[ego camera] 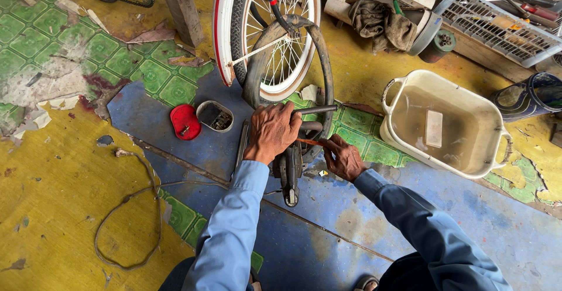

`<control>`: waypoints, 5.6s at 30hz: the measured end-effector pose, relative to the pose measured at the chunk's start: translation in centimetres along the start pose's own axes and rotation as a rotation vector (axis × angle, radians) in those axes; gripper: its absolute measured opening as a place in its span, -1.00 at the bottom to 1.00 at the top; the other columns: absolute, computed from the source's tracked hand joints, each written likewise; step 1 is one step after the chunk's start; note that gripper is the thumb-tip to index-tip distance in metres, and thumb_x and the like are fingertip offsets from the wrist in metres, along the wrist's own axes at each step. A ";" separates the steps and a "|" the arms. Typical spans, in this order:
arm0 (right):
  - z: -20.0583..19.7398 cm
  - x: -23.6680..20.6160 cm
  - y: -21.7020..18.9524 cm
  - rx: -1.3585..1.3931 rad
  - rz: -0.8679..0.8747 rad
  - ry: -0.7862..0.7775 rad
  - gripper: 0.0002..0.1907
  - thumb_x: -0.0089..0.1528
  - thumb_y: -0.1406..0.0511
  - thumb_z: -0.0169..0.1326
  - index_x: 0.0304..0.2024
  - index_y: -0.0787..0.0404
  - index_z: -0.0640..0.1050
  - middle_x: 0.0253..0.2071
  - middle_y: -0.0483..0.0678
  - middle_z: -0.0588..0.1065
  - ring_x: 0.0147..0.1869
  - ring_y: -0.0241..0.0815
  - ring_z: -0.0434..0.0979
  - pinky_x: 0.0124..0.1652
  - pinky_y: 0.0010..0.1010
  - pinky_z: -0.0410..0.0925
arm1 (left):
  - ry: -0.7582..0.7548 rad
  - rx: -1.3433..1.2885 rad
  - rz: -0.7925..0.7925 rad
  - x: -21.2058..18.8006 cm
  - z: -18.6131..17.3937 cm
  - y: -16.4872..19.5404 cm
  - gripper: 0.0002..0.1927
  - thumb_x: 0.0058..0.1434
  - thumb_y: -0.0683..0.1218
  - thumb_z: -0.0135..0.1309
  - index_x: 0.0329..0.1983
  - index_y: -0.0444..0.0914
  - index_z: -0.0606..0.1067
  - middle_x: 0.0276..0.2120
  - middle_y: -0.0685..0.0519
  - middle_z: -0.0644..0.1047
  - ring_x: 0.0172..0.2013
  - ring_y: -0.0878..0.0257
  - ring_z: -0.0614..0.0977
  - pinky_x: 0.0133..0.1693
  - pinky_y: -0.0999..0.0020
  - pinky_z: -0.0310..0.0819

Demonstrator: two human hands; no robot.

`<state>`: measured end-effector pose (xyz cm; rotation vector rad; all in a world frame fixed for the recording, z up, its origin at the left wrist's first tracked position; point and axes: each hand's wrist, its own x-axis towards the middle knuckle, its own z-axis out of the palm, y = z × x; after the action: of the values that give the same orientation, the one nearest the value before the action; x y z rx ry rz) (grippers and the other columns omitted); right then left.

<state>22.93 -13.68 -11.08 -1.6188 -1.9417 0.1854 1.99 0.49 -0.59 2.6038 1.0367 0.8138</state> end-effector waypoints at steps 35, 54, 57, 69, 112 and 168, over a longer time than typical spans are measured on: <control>-0.1 -0.7 0.9 0.011 0.200 0.051 -0.78 0.26 0.35 0.08 -0.06 0.26 0.61 -0.34 0.05 0.48 -0.42 0.00 0.49 -0.41 -0.18 0.39 | -0.031 0.017 -0.018 0.1 0.2 -0.2 -0.71 0.34 0.03 -0.03 -0.27 -0.29 0.52 -0.44 -0.10 0.57 -0.39 -0.05 0.60 -0.23 -0.03 0.40; 4.3 0.3 -1.3 0.044 0.181 0.052 -0.54 0.30 0.49 -0.02 0.28 0.37 0.42 -0.28 0.20 0.38 -0.36 0.10 0.40 -0.39 -0.09 0.32 | -0.022 0.019 -0.013 0.0 0.1 -0.2 -0.70 0.36 0.04 -0.04 -0.25 -0.29 0.52 -0.44 -0.09 0.58 -0.38 -0.04 0.61 -0.20 -0.03 0.40; 4.1 0.5 -1.4 0.068 0.192 0.053 -0.56 0.31 0.49 -0.02 0.26 0.36 0.43 -0.29 0.19 0.39 -0.37 0.09 0.42 -0.40 -0.09 0.33 | -0.029 0.045 -0.007 0.1 0.1 -0.2 -0.70 0.36 0.04 -0.05 -0.26 -0.28 0.52 -0.43 -0.11 0.58 -0.37 -0.04 0.61 -0.19 -0.03 0.41; 3.0 1.1 -1.7 0.081 0.139 0.088 -0.54 0.26 0.51 -0.05 0.24 0.33 0.46 -0.31 0.19 0.41 -0.37 0.09 0.43 -0.41 -0.10 0.32 | 0.020 0.020 0.003 0.2 0.0 0.0 -0.71 0.33 0.04 -0.04 -0.23 -0.28 0.53 -0.41 -0.11 0.60 -0.35 -0.07 0.62 -0.20 -0.05 0.41; -10.8 6.2 0.9 0.902 0.700 0.588 -0.67 0.36 0.30 0.10 0.12 0.35 0.58 -0.28 0.00 0.62 -0.44 -0.33 0.49 -0.51 -0.56 0.25 | -0.072 0.058 0.005 -0.2 0.4 -0.8 -0.67 0.45 0.10 -0.10 -0.21 -0.24 0.49 -0.34 -0.07 0.58 -0.24 -0.01 0.58 -0.12 -0.01 0.33; -2.7 4.7 6.2 0.804 0.806 0.235 -0.82 0.26 0.36 0.13 -0.18 0.31 0.69 -0.50 -0.15 0.49 -0.48 -0.41 0.34 -0.47 -0.54 0.22 | -0.050 -0.121 0.028 0.4 1.7 -1.3 -0.41 0.53 0.25 -0.39 -0.31 -0.22 0.49 -0.46 -0.06 0.54 -0.41 0.04 0.54 -0.21 0.02 0.37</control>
<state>29.30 -8.45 -10.11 -1.6243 -0.7606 0.9092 2.47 1.69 -2.38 2.5283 0.9106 0.7876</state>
